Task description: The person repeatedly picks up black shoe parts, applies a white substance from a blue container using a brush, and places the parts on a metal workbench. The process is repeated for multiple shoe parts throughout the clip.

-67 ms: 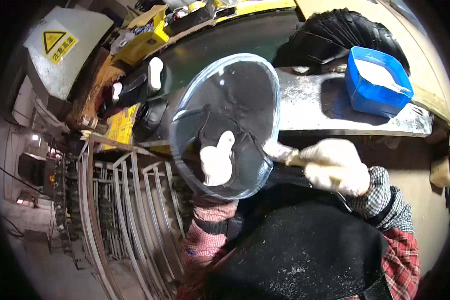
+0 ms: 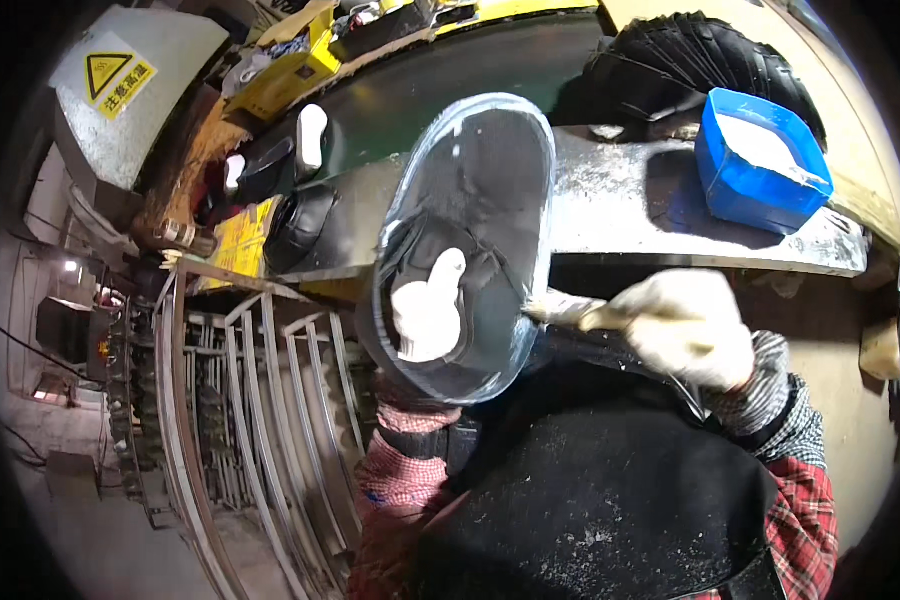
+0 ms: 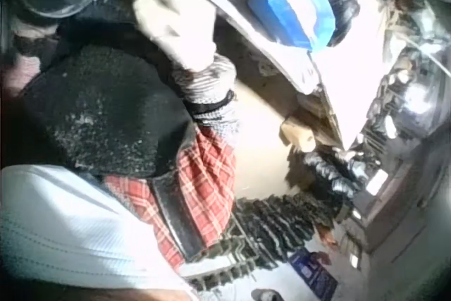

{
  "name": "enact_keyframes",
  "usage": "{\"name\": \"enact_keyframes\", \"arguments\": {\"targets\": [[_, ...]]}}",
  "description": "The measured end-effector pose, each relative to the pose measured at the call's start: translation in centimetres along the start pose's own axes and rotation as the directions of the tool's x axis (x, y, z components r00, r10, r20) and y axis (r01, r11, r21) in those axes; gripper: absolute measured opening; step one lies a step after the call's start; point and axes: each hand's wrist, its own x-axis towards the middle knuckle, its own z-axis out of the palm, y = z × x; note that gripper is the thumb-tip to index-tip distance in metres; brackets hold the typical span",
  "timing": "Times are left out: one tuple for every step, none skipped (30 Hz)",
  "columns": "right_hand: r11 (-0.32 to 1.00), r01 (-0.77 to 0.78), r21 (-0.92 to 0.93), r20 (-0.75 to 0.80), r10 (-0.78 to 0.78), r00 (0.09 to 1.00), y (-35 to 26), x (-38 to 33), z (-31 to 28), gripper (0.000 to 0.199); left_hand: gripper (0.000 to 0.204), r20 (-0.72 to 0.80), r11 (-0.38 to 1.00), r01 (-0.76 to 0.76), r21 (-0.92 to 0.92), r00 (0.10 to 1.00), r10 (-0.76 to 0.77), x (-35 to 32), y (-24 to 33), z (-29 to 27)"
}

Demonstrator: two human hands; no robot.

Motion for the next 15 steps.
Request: {"name": "enact_keyframes", "arguments": {"targets": [[0.992,-0.023,0.121,-0.166,0.043,0.985,0.7,0.1,0.8,0.025,0.031,-0.019,0.991,-0.007,-0.135,1.0,0.004,0.0,-0.2,-0.2],[0.971,-0.006,0.239,-0.338,0.089,0.937,1.6,0.0,1.5,0.027,0.033,-0.034,0.962,-0.027,-0.273,0.999,0.018,2.0,0.6,-1.7],[0.983,-0.076,0.167,-0.134,0.099,0.986,1.0,0.5,1.4,0.027,0.035,-0.038,0.925,-0.053,-0.377,0.998,0.041,2.8,0.9,-2.3],[0.989,-0.128,0.08,0.072,0.122,0.99,0.0,0.9,0.8,0.026,0.037,-0.046,0.876,-0.079,-0.476,0.997,0.065,3.6,1.3,-2.9],[0.988,-0.152,-0.014,0.274,0.15,0.95,-0.5,1.5,0.6,0.026,0.04,-0.06,0.846,-0.094,-0.525,0.995,0.074,4.4,1.8,-3.8],[0.991,0.048,0.124,0.193,-0.071,0.979,0.0,1.0,1.7,0.025,0.043,-0.08,0.813,-0.119,-0.57,0.993,0.09,5.3,2.5,-4.2],[0.977,-0.048,0.206,0.238,-0.003,0.971,-0.1,0.8,1.2,0.025,0.046,-0.093,0.782,-0.135,-0.609,0.991,0.098,6.2,3.0,-4.7],[0.904,-0.296,0.309,0.317,0.196,0.928,-1.1,1.3,0.4,0.024,0.049,-0.081,0.756,-0.128,-0.642,0.992,0.1,6.5,3.0,-5.0],[0.762,-0.52,0.387,0.41,0.363,0.837,-2.4,2.0,-0.4,0.024,0.047,0.002,0.65,-0.063,-0.757,0.995,0.099,6.4,2.1,-5.5],[0.627,-0.55,0.551,0.415,0.366,0.833,-2.7,2.2,-0.3,0.023,0.043,0.101,0.726,-0.012,-0.688,0.989,0.111,5.1,1.8,-5.0],[0.624,-0.454,0.636,0.314,0.327,0.891,-3.3,2.4,0.2,0.023,0.039,0.193,0.791,0.016,-0.611,0.973,0.129,4.1,1.5,-4.6],[0.737,-0.303,0.604,0.175,0.249,0.953,-3.1,3.1,0.9,0.025,0.032,0.292,0.959,-0.01,-0.285,0.952,0.096,0.4,1.4,-1.9],[0.899,-0.062,0.433,0.046,0.047,0.998,-2.5,4.4,1.3,0.025,0.03,0.301,0.98,-0.017,-0.196,0.95,0.077,0.3,2.0,-1.2],[0.967,0.166,0.193,-0.082,-0.153,0.985,-1.9,5.8,1.7,0.026,0.027,0.309,0.993,-0.023,-0.116,0.949,0.058,0.1,2.5,-0.4],[0.973,0.23,-0.001,-0.048,-0.229,0.972,-0.8,7.4,1.2,0.031,0.027,0.257,0.958,0.011,-0.286,0.964,0.065,2.0,3.7,-2.3]]}}
